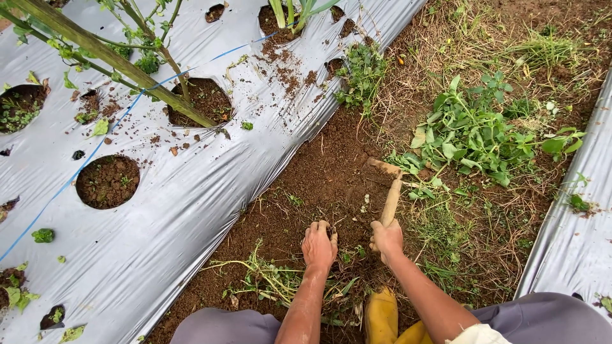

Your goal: The person uses a hand hoe to loosen soil and remove weeds from a narrow strip between two rows of plants covered with white plastic mulch. The person repeatedly strikes the soil with the hoe and pulls out uprooted weeds by hand, moving along the row.

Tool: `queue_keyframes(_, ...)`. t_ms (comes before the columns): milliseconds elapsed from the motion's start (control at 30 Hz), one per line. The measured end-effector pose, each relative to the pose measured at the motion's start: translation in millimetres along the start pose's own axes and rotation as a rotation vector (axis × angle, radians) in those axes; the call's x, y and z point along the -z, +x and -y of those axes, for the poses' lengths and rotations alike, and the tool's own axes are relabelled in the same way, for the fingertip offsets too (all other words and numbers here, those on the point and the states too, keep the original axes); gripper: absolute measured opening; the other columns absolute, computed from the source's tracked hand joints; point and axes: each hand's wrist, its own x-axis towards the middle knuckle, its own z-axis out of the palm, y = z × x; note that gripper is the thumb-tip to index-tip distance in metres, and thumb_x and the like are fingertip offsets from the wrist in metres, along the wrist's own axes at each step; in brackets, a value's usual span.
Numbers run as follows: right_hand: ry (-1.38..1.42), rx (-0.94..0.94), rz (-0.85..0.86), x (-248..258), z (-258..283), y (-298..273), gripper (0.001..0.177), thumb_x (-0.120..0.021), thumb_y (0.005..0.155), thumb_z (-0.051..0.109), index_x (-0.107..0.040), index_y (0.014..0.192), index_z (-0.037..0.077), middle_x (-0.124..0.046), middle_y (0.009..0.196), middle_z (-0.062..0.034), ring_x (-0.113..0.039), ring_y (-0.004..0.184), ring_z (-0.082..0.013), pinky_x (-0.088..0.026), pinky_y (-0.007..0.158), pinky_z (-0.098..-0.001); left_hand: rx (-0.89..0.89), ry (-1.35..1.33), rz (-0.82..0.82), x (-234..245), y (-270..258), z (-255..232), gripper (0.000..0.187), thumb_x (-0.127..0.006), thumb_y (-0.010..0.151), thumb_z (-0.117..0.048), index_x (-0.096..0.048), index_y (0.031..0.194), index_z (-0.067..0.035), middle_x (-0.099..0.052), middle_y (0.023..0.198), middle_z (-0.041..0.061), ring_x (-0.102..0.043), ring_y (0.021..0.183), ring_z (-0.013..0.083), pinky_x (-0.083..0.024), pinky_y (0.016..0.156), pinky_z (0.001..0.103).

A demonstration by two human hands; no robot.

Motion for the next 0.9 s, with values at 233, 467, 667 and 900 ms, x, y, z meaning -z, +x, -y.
queue_keyframes(233, -0.149, -0.040, 0.218, 34, -1, -54, 0.020, -0.063, 0.081, 0.006, -0.055, 0.096, -0.004, -0.049, 0.062, -0.0138, -0.051, 0.045, -0.0183, -0.048, 0.033, -0.0323, 0.092, -0.051, -0.073, -3, 6, 8, 0.029, -0.069, 0.095, -0.034, -0.057, 0.117, -0.020, -0.065, 0.114, 0.007, -0.068, 0.111, 0.0264, -0.058, 0.089, 0.040)
queue_keyframes(467, -0.620, -0.223, 0.333, 50, -31, -119, 0.024, -0.054, 0.103, 0.014, -0.044, 0.124, 0.007, -0.059, 0.086, -0.0102, -0.051, 0.047, -0.0154, -0.048, 0.032, -0.0238, -0.112, 0.044, -0.161, -4, 7, 1, 0.066, -0.068, 0.091, -0.017, -0.037, 0.150, -0.013, -0.042, 0.145, 0.010, -0.038, 0.131, 0.0259, -0.035, 0.108, 0.044)
queue_keyframes(667, -0.840, -0.171, 0.399, 60, -120, -120, 0.039, -0.063, 0.093, 0.039, -0.050, 0.124, 0.018, -0.066, 0.101, -0.0055, -0.067, 0.086, -0.0208, -0.054, 0.080, -0.0375, -0.299, 0.108, 0.088, 0, -17, 6, 0.078, -0.052, 0.074, 0.026, -0.056, 0.141, -0.012, -0.043, 0.157, 0.012, -0.024, 0.154, 0.0313, -0.018, 0.126, 0.051)
queue_keyframes(900, -0.372, -0.202, 0.143, 40, -23, -127, 0.025, -0.060, 0.102, 0.014, -0.047, 0.121, 0.004, -0.058, 0.081, -0.0130, -0.048, 0.045, -0.0169, -0.044, 0.032, -0.0251, 0.604, -1.414, 0.088, -4, -24, 11, 0.024, -0.054, 0.092, 0.005, -0.066, 0.102, -0.014, -0.058, 0.064, -0.001, -0.052, 0.042, 0.0097, -0.044, 0.038, 0.019)
